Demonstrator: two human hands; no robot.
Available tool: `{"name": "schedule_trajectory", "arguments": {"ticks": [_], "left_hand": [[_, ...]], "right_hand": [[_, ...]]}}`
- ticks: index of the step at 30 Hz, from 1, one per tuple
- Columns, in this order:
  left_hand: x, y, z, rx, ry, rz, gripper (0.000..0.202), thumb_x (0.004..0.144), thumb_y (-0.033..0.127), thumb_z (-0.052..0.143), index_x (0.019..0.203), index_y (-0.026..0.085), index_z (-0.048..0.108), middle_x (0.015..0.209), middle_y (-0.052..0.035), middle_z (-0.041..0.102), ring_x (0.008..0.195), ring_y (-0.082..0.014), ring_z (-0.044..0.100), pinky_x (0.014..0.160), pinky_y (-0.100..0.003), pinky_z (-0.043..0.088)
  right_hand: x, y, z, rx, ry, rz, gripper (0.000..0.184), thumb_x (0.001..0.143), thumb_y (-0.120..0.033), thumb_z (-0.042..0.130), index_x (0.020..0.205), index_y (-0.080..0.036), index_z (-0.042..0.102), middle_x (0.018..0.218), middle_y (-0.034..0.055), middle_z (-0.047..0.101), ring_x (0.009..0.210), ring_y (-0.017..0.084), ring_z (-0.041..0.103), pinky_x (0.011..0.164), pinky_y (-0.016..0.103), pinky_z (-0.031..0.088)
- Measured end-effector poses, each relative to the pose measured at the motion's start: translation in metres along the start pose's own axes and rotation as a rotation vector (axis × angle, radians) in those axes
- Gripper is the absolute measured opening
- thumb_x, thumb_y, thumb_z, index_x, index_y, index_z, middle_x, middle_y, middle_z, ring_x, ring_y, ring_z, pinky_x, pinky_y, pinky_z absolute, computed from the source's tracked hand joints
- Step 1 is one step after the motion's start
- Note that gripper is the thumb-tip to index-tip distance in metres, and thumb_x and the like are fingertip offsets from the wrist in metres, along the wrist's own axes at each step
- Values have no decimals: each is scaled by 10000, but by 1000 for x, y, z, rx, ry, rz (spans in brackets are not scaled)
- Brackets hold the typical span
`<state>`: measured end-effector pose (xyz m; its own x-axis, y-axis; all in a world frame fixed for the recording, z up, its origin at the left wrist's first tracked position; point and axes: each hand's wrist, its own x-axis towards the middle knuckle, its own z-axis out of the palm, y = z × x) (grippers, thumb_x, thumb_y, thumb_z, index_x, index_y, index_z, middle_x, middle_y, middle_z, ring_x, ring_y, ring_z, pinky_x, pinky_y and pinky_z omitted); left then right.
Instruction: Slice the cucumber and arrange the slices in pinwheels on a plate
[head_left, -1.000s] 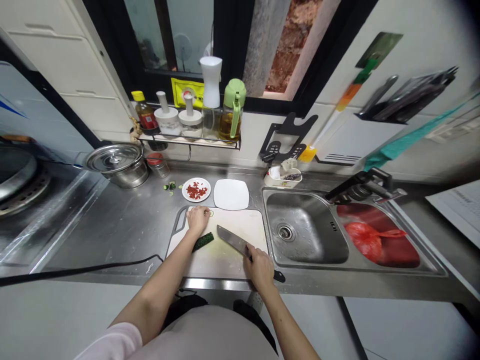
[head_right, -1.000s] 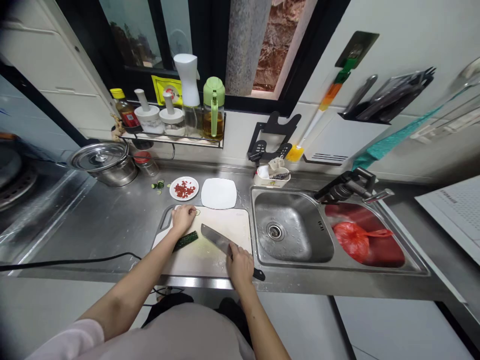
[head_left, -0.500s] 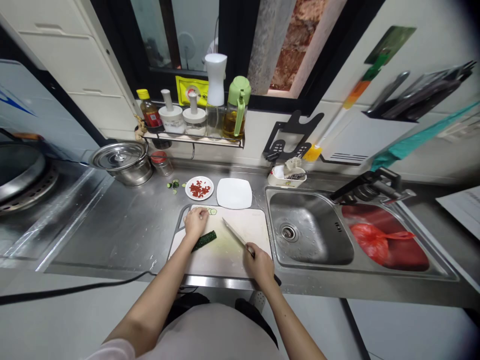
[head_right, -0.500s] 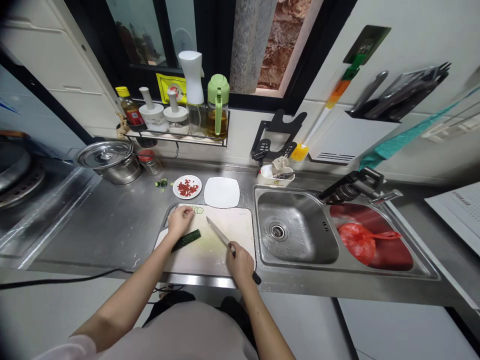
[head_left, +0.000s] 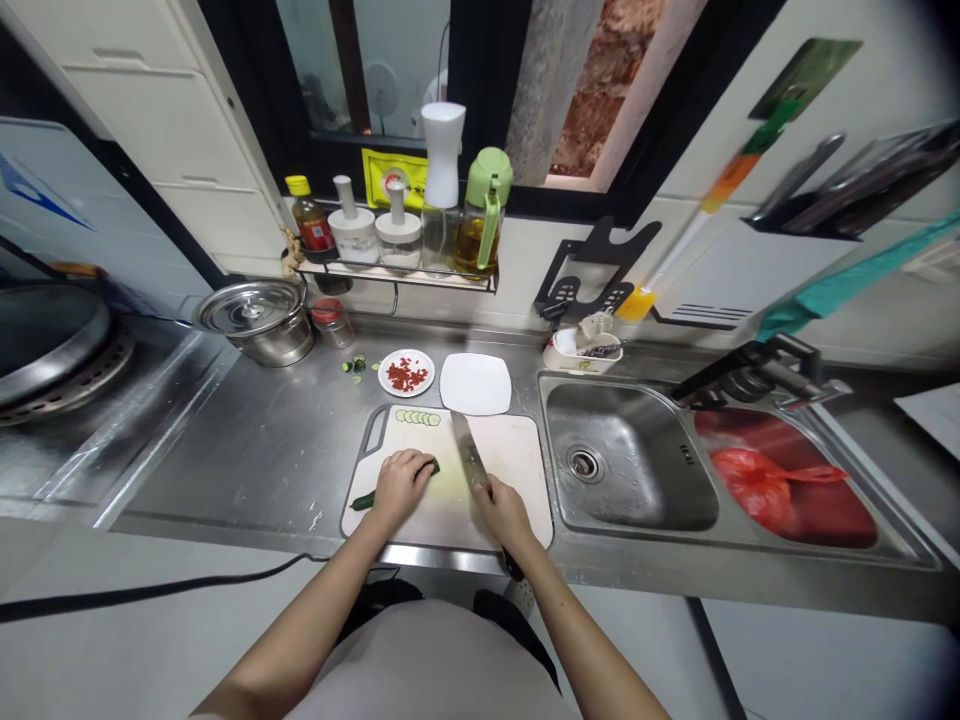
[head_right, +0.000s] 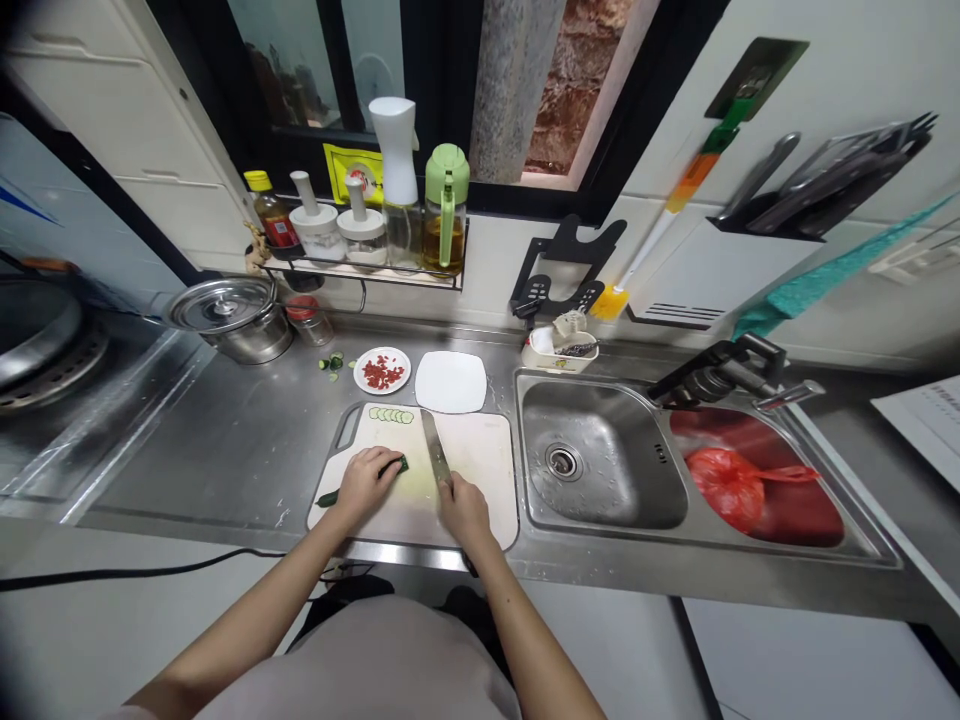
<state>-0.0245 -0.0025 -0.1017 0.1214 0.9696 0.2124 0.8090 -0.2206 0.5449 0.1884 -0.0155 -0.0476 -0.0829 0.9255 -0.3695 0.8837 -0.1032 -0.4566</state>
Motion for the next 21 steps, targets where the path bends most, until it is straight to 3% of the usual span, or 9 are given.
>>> {"name": "schedule_trajectory", "arguments": {"ticks": [12,21], "left_hand": [[-6,-7,5,-25,22,82,224,937,282,523,1031,248,723,957,-49,689,905,-176,602,812,-313,487],[-7,-7,6,-16,-12,43,257,953,316,491,1044,245,721,966,-49,685,924,-183,595,838,-326,483]], "right_hand": [[-6,-17,2,-136,-112,-3,277,976,-284,362,1132,-186,569,988,84,699,870,195,619,644,267,284],[-15,-32,4,-157,-125,-34,271,974,-245,331,1090,-173,565,972,95,702,867,206,636,641,274,301]]}}
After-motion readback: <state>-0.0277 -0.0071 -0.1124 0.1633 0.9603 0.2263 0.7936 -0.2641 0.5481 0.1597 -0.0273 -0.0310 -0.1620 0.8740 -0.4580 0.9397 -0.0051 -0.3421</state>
